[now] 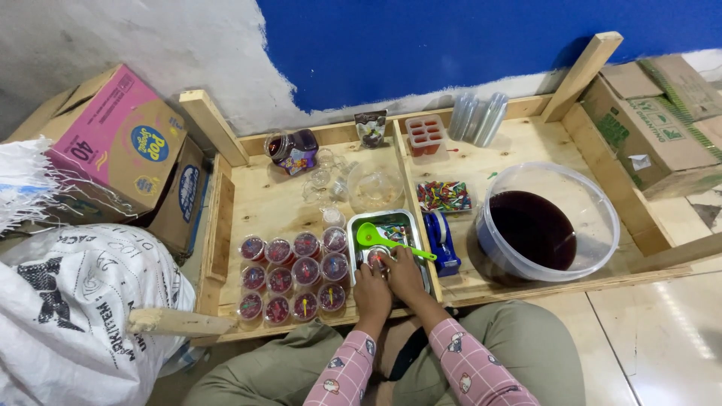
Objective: The person fills small plastic cups with a dark liquid from a large tub using a ladle.
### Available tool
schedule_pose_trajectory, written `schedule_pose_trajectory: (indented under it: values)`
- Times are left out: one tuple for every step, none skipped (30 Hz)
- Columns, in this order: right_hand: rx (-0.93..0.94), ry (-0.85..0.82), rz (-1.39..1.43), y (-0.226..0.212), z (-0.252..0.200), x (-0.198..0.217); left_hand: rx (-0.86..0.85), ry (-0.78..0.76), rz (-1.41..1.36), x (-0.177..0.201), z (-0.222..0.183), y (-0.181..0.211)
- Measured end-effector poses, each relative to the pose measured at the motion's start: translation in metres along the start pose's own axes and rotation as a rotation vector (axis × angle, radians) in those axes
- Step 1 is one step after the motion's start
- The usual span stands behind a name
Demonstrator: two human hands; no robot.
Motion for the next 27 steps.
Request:
schedule_pose_trajectory:
  values:
    - [0.000,0.000,0.000,-0.002,-0.001,0.002,0.000,-0.001,0.000,0.002,0.000,0.001]
    - [0.002,0.011,-0.011,-0.004,-0.001,0.006,-0.001,-0.005,-0.008,0.004,0.000,0.001]
    - [0.004,0.022,-0.023,-0.007,-0.002,0.009,-0.001,-0.009,-0.017,0.006,-0.001,0.001]
    - [0.004,0.020,-0.023,-0.003,-0.002,0.004,0.000,-0.010,-0.017,0.004,0.000,0.001]
    - [0.004,0.031,-0.019,0.000,-0.001,0.001,0.005,-0.022,-0.020,0.002,0.000,0.000]
    - [0.004,0.041,-0.014,0.004,-0.001,-0.003,0.011,-0.035,-0.022,0.000,0.001,-0.001]
    - [0.005,0.042,-0.015,0.004,-0.001,-0.003,0.010,-0.034,-0.022,0.007,0.000,0.001]
    - [-0.026,0.040,0.014,0.007,-0.001,-0.004,0.011,-0.023,-0.045,0.015,-0.001,0.003]
    - [-0.058,0.038,0.044,0.011,-0.002,-0.005,0.010,-0.015,-0.067,0.024,-0.004,0.005]
    - [-0.060,0.039,0.045,0.010,-0.002,-0.003,0.007,-0.015,-0.066,0.023,-0.003,0.005]
    - [-0.051,0.061,0.041,0.009,-0.003,0.000,0.017,-0.017,-0.054,0.022,-0.002,0.004]
    - [-0.043,0.083,0.036,0.008,-0.004,0.003,0.027,-0.019,-0.043,0.021,-0.002,0.004]
    - [-0.045,0.085,0.036,0.007,-0.005,0.005,0.024,-0.019,-0.043,0.019,-0.002,0.003]
    - [-0.044,0.102,0.056,0.006,-0.006,0.008,0.034,-0.024,-0.047,0.017,-0.002,0.001]
    - [-0.044,0.121,0.076,0.006,-0.007,0.011,0.041,-0.028,-0.050,0.015,-0.001,-0.001]
    - [-0.047,0.126,0.075,0.009,-0.006,0.011,0.036,-0.027,-0.050,0.010,0.001,-0.002]
    - [-0.050,0.137,0.075,0.012,-0.008,0.012,0.036,-0.019,-0.035,0.006,0.000,-0.003]
    - [-0.054,0.149,0.075,0.014,-0.010,0.012,0.035,-0.012,-0.019,0.002,0.000,-0.005]
    - [-0.058,0.149,0.074,0.015,-0.012,0.016,0.032,-0.014,-0.020,0.007,-0.001,-0.002]
    - [-0.082,0.083,0.061,0.017,-0.013,0.014,0.037,-0.039,-0.040,0.010,-0.002,-0.001]
    - [-0.102,0.019,0.046,0.018,-0.012,0.013,0.042,-0.060,-0.060,0.014,-0.001,0.001]
    - [-0.103,0.021,0.045,0.019,-0.014,0.013,0.040,-0.058,-0.061,0.010,-0.001,0.000]
    - [-0.105,-0.017,0.044,0.021,-0.014,0.008,0.053,-0.074,-0.055,0.005,0.001,-0.003]
    - [-0.107,-0.056,0.043,0.022,-0.014,0.004,0.065,-0.090,-0.048,-0.001,0.002,-0.006]
    - [-0.108,-0.053,0.044,0.023,-0.015,0.001,0.063,-0.089,-0.047,-0.002,0.002,-0.006]
    - [-0.119,-0.096,0.025,0.025,-0.015,-0.006,0.066,-0.084,-0.038,-0.003,0.003,-0.006]
    - [-0.132,-0.142,0.007,0.027,-0.018,-0.014,0.070,-0.082,-0.028,-0.004,0.001,-0.007]
Point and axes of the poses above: each hand's wrist, its own z-axis towards the middle knuckle, its own x-axis out of the back of the hand, y = z × x, the point moved 10 cm from there along z, towards the middle knuckle, and after that the axes turned 13 degrees about -y, right-handed, at the moved point
